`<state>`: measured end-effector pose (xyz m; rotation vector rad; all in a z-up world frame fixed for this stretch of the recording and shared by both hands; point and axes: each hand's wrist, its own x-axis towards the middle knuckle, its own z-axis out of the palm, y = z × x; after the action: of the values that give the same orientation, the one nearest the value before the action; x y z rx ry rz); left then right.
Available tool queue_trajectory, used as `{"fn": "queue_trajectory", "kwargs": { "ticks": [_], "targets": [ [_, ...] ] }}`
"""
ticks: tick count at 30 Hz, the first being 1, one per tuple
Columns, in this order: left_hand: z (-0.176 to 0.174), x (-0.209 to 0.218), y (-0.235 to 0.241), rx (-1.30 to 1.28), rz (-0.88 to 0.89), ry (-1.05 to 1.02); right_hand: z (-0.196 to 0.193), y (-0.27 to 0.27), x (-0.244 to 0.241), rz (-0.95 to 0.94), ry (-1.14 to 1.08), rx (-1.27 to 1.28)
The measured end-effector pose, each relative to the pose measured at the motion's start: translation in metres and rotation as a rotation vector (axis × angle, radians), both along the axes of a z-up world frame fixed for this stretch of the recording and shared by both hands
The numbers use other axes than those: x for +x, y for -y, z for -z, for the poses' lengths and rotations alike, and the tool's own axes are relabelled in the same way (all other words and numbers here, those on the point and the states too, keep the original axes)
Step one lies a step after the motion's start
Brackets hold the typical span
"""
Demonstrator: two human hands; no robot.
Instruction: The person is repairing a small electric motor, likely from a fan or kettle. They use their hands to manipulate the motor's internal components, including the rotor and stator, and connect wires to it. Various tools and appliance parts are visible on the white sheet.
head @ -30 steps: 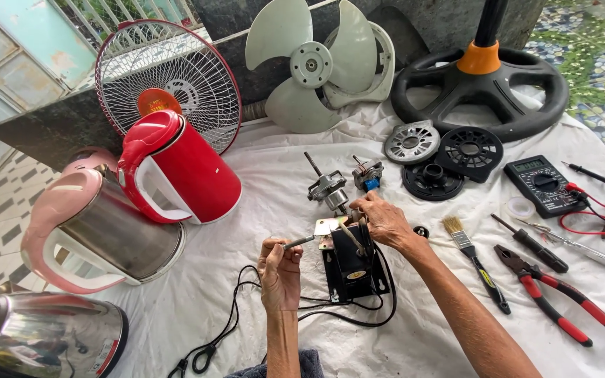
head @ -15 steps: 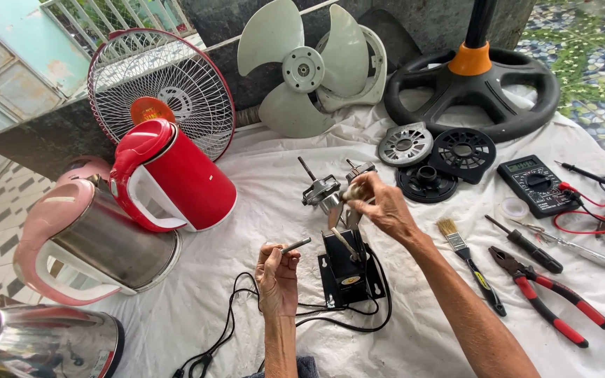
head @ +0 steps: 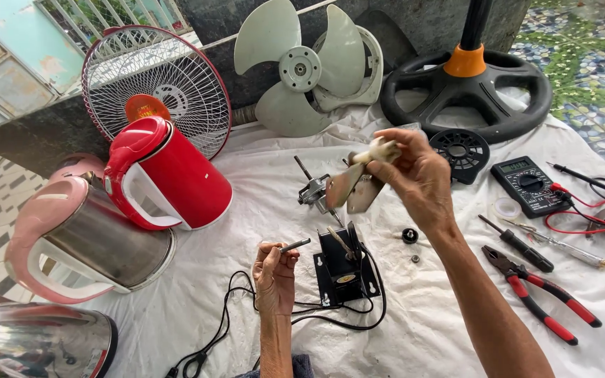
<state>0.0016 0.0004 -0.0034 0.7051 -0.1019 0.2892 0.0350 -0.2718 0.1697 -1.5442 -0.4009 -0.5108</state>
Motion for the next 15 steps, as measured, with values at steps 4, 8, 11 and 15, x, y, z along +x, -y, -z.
{"fn": "queue_trajectory", "kwargs": {
  "ticks": [4,8,11,15],
  "targets": [
    [0.003,0.000,0.001,0.003,-0.008,-0.011,-0.001,-0.013,-0.006,0.102,0.142,-0.381],
    [-0.001,0.000,0.002,0.006,0.001,0.005,-0.003,-0.024,-0.011,0.033,0.175,-0.485],
    [0.015,0.010,-0.003,0.026,-0.024,-0.003,-0.007,-0.031,-0.020,0.015,0.149,-0.415],
    [0.019,0.007,-0.005,0.027,-0.017,-0.008,-0.004,-0.037,-0.024,-0.015,0.148,-0.460]
  ]
}}
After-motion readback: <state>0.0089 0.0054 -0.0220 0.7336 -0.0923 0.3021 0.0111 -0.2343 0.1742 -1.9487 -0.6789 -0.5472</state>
